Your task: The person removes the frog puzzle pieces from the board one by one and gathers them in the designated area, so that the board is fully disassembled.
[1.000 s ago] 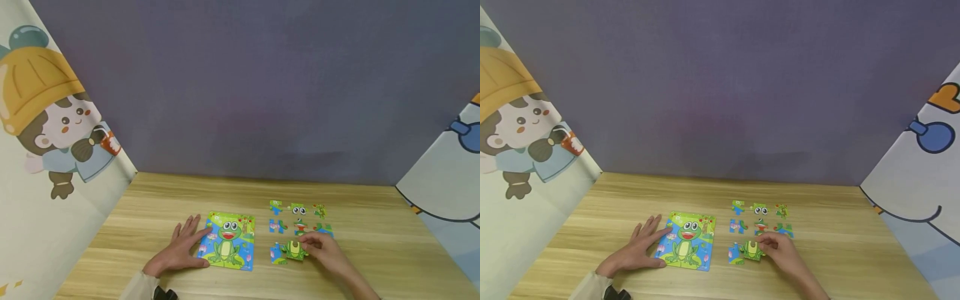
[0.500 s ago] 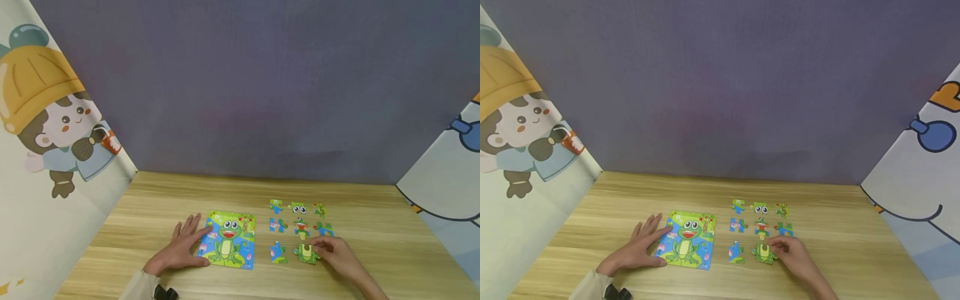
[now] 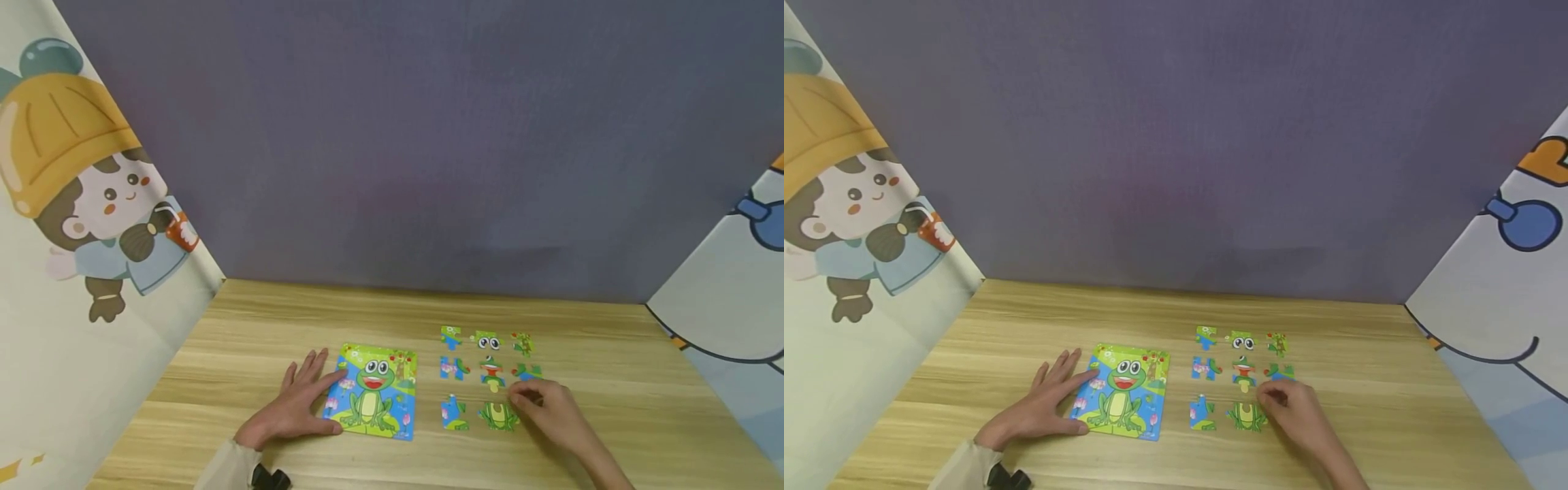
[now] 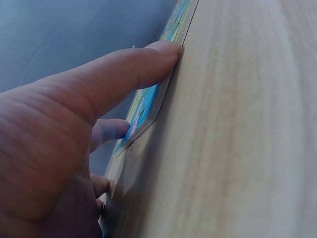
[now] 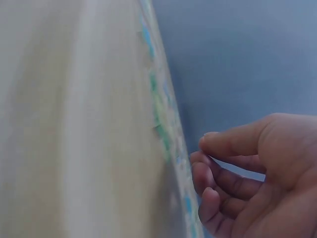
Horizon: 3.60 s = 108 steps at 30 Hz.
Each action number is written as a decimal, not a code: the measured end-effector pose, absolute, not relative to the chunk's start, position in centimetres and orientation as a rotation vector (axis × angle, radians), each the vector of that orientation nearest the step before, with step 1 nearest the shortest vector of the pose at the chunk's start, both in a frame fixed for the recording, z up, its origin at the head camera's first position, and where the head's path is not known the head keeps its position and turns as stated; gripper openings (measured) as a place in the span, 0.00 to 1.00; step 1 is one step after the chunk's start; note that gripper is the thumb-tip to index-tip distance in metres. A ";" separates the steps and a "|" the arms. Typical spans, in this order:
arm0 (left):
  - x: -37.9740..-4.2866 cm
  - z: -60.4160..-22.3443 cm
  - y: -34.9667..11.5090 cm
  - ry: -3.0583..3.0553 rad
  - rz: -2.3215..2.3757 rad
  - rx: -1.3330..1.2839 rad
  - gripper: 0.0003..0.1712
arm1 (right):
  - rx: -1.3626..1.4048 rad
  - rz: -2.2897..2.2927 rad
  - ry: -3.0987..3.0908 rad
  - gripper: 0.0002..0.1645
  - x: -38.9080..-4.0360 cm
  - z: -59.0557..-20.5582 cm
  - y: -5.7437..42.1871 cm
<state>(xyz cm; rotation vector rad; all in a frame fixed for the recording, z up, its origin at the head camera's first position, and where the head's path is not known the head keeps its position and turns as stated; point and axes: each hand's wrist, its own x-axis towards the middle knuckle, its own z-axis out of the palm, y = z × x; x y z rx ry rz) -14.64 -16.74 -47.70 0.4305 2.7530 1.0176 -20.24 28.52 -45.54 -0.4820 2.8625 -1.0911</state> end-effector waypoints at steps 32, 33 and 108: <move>-14.5 -47.3 -16.7 2.737 1.022 0.431 0.55 | -0.925 -1.198 2.604 0.08 -20.2 -43.7 13.6; -14.5 -47.3 -16.8 2.736 1.028 0.434 0.55 | -0.930 -1.179 2.598 0.09 -20.1 -43.9 13.4; -14.6 -47.8 -16.9 2.753 0.995 0.425 0.55 | -0.855 -1.345 2.330 0.14 -20.3 -44.6 15.9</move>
